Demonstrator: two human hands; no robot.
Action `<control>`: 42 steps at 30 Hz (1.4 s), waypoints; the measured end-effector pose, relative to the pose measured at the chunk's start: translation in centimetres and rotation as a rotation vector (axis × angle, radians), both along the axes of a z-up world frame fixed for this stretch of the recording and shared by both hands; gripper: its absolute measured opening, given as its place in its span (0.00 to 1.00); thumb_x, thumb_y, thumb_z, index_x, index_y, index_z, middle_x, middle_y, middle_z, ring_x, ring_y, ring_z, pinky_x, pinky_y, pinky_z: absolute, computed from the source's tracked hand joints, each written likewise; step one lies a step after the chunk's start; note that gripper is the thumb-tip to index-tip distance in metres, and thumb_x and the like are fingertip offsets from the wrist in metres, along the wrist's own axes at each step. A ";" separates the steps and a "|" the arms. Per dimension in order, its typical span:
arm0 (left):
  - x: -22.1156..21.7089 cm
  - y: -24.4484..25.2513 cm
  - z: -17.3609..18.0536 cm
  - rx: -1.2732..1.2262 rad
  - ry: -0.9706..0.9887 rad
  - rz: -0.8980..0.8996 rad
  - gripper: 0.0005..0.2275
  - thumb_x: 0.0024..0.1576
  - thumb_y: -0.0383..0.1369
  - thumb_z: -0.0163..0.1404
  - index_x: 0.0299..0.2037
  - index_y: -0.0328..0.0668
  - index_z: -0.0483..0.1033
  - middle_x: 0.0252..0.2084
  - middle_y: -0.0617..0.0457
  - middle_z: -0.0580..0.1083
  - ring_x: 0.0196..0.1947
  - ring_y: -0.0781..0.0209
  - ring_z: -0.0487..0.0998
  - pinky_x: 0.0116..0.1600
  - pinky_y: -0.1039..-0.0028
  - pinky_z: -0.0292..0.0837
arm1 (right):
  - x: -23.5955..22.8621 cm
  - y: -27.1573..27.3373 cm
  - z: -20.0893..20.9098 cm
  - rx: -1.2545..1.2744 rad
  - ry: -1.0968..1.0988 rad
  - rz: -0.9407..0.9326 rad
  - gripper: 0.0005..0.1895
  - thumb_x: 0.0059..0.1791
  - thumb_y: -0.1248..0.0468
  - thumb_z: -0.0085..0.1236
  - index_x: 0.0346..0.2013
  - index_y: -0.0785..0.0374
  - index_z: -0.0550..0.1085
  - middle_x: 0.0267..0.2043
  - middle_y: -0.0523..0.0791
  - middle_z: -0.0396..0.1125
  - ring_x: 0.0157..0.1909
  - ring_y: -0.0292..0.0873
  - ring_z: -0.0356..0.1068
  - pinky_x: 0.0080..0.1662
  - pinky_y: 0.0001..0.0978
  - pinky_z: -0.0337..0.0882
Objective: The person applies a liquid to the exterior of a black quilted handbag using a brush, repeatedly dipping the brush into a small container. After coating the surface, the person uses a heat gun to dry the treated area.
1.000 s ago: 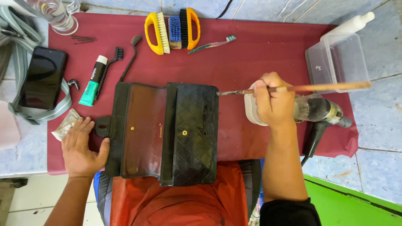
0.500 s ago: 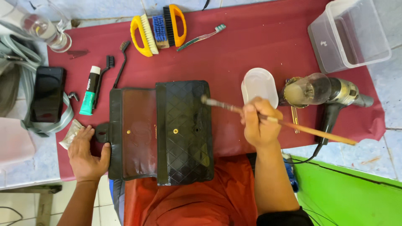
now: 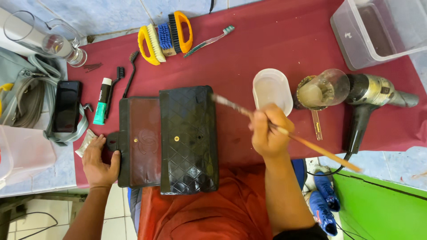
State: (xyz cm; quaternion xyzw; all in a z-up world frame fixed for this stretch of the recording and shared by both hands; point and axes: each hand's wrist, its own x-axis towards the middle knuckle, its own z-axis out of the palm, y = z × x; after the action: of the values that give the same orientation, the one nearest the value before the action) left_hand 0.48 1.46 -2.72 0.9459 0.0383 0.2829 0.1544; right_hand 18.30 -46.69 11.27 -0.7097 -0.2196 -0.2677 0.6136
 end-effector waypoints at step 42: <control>0.1 -0.4 1.1 -0.006 0.018 -0.028 0.19 0.56 0.35 0.57 0.56 0.34 0.77 0.59 0.41 0.77 0.61 0.38 0.76 0.68 0.54 0.65 | -1.3 -0.6 -1.3 0.053 -0.007 0.077 0.15 0.53 0.73 0.52 0.21 0.64 0.72 0.16 0.45 0.65 0.16 0.43 0.63 0.25 0.29 0.69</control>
State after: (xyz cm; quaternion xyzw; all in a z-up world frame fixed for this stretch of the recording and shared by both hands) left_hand 0.56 1.02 -1.62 0.9483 0.0271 0.2721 0.1608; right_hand 16.97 -47.27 9.98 -0.6831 -0.2419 -0.2521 0.6413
